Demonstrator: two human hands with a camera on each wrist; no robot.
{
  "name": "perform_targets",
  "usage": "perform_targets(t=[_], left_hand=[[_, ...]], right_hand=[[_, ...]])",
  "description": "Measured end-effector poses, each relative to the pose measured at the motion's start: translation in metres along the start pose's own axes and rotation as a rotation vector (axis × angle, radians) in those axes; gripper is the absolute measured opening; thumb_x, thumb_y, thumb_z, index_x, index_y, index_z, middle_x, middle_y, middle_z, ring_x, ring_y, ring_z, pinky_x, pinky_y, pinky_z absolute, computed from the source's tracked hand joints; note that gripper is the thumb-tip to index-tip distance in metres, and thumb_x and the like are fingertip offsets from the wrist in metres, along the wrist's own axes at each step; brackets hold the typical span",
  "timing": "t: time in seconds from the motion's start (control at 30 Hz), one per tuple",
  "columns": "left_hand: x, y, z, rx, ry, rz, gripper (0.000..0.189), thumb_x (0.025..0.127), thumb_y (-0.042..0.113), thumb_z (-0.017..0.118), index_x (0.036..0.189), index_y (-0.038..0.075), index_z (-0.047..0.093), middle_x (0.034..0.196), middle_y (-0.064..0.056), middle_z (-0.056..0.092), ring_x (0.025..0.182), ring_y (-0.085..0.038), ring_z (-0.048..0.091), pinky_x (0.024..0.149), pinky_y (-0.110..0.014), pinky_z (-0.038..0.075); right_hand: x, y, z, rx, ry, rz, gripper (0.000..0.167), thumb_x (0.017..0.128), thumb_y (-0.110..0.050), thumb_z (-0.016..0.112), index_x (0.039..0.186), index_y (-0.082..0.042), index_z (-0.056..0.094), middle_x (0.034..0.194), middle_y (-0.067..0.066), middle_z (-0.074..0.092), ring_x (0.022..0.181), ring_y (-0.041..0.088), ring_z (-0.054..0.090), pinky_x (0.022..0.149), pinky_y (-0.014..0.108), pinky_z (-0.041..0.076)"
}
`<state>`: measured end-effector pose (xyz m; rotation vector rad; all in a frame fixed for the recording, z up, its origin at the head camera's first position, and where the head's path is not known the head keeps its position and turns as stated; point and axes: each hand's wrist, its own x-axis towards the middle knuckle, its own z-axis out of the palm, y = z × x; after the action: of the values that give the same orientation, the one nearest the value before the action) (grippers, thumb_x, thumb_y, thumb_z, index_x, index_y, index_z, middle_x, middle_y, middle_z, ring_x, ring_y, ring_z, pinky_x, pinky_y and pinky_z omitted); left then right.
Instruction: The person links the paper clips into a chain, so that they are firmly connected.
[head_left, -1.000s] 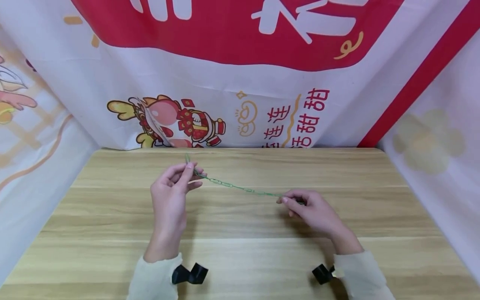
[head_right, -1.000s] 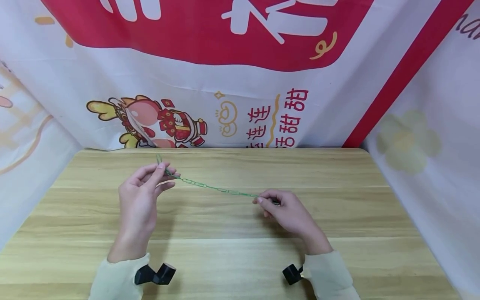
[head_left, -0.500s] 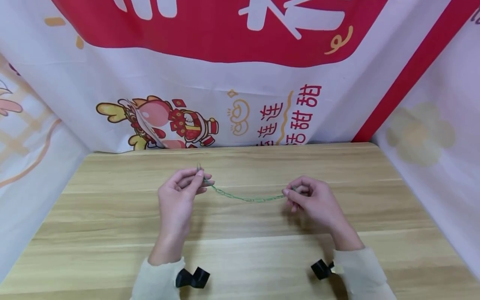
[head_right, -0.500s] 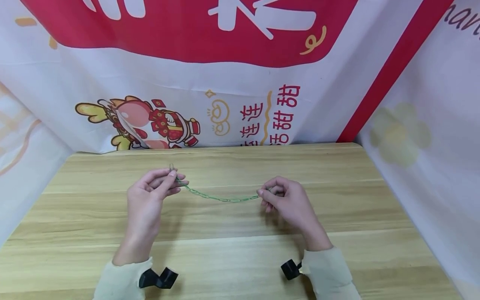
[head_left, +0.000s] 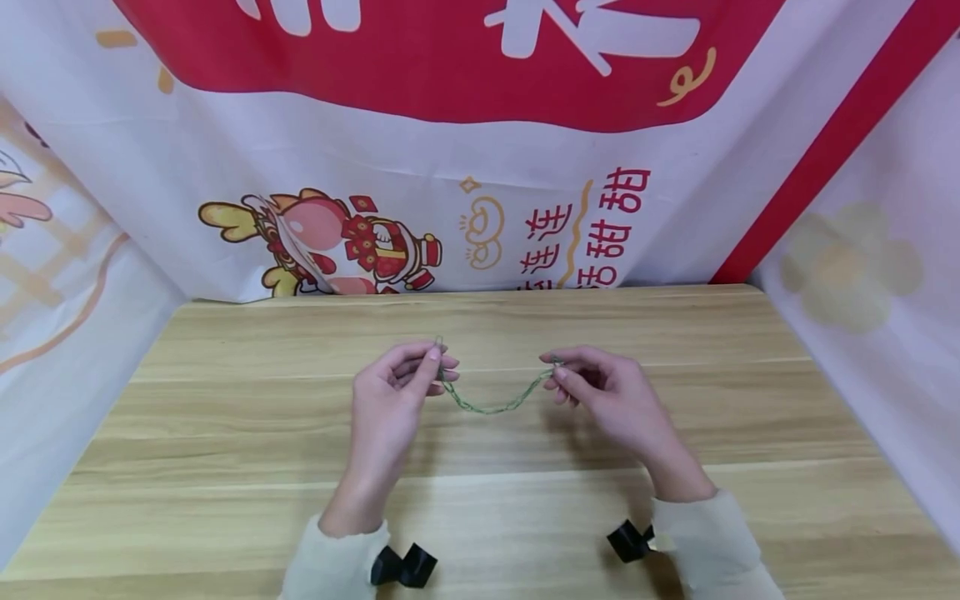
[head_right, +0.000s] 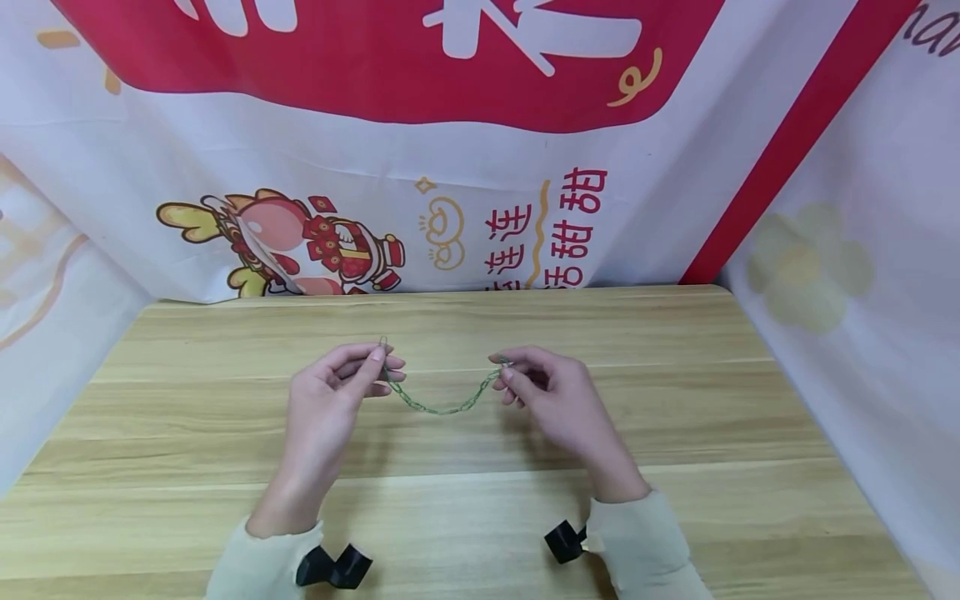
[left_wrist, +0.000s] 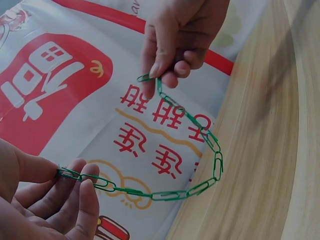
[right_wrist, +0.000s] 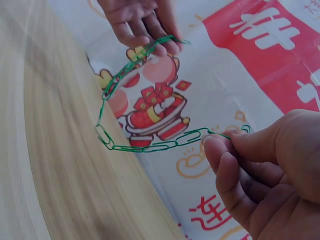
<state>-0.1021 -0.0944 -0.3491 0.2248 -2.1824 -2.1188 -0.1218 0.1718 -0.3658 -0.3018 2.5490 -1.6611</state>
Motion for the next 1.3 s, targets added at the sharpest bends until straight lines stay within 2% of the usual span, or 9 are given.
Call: perform_targets(t=[0.2, 0.33, 0.43, 0.53, 0.6, 0.73, 0.97, 1.3], left_hand=[[-0.006, 0.002, 0.009, 0.001, -0.046, -0.003, 0.018, 0.108, 0.014, 0.066, 0.121, 0.007, 0.075, 0.109, -0.012, 0.082, 0.094, -0.018, 0.079, 0.084, -0.028, 0.064], [-0.011, 0.005, 0.015, 0.011, -0.070, -0.001, 0.015, 0.107, 0.015, 0.069, 0.117, 0.008, 0.077, 0.105, -0.011, 0.082, 0.090, -0.019, 0.079, 0.081, -0.028, 0.064], [-0.015, 0.007, 0.018, 0.012, -0.092, 0.011, 0.014, 0.106, 0.014, 0.070, 0.116, 0.008, 0.077, 0.104, -0.010, 0.082, 0.087, -0.018, 0.079, 0.079, -0.027, 0.064], [-0.019, 0.007, 0.021, -0.008, -0.128, 0.041, 0.014, 0.105, 0.013, 0.070, 0.115, 0.007, 0.078, 0.103, -0.012, 0.082, 0.084, -0.018, 0.078, 0.079, -0.027, 0.064], [-0.021, 0.007, 0.023, -0.025, -0.154, 0.061, 0.014, 0.104, 0.011, 0.071, 0.115, 0.006, 0.078, 0.103, -0.015, 0.082, 0.083, -0.019, 0.078, 0.079, -0.027, 0.064], [-0.025, 0.008, 0.026, -0.037, -0.187, 0.076, 0.014, 0.103, 0.008, 0.071, 0.114, 0.004, 0.078, 0.103, -0.019, 0.081, 0.082, -0.020, 0.077, 0.079, -0.026, 0.063], [-0.028, 0.011, 0.028, -0.048, -0.200, 0.051, 0.013, 0.102, 0.009, 0.072, 0.114, 0.005, 0.078, 0.097, -0.013, 0.081, 0.081, -0.021, 0.076, 0.080, -0.028, 0.064], [-0.030, 0.013, 0.030, -0.081, -0.234, 0.036, 0.012, 0.103, 0.007, 0.070, 0.112, 0.001, 0.076, 0.096, -0.015, 0.081, 0.079, -0.018, 0.074, 0.076, -0.026, 0.061]], right_hand=[[0.000, -0.007, 0.011, 0.018, 0.039, -0.058, 0.013, 0.105, -0.009, 0.069, 0.118, -0.007, 0.070, 0.098, 0.009, 0.082, 0.082, 0.020, 0.075, 0.072, 0.030, 0.062], [-0.001, -0.012, 0.016, -0.009, 0.083, -0.103, 0.007, 0.103, -0.013, 0.073, 0.110, -0.013, 0.075, 0.098, 0.003, 0.080, 0.083, 0.018, 0.072, 0.071, 0.028, 0.059], [-0.002, -0.015, 0.019, -0.007, 0.105, -0.159, 0.006, 0.102, -0.013, 0.076, 0.107, -0.016, 0.078, 0.103, 0.000, 0.078, 0.090, 0.017, 0.071, 0.078, 0.027, 0.058], [-0.004, -0.018, 0.022, 0.069, 0.079, -0.201, 0.007, 0.101, -0.009, 0.076, 0.107, -0.013, 0.078, 0.110, 0.002, 0.079, 0.097, 0.016, 0.072, 0.086, 0.027, 0.060], [-0.006, -0.019, 0.023, 0.134, 0.046, -0.207, 0.008, 0.101, -0.007, 0.075, 0.108, -0.010, 0.076, 0.112, 0.006, 0.080, 0.099, 0.017, 0.074, 0.087, 0.028, 0.062], [-0.008, -0.021, 0.025, 0.220, 0.014, -0.191, 0.009, 0.103, -0.006, 0.071, 0.111, -0.006, 0.074, 0.105, 0.008, 0.080, 0.092, 0.018, 0.076, 0.080, 0.029, 0.063], [-0.009, -0.024, 0.025, 0.242, 0.051, -0.177, 0.011, 0.103, -0.006, 0.070, 0.113, -0.003, 0.075, 0.098, -0.001, 0.078, 0.089, 0.016, 0.075, 0.081, 0.027, 0.063], [-0.013, -0.027, 0.025, 0.248, 0.077, -0.189, 0.010, 0.104, -0.006, 0.071, 0.112, -0.003, 0.074, 0.097, -0.001, 0.078, 0.088, 0.016, 0.074, 0.078, 0.027, 0.063]])
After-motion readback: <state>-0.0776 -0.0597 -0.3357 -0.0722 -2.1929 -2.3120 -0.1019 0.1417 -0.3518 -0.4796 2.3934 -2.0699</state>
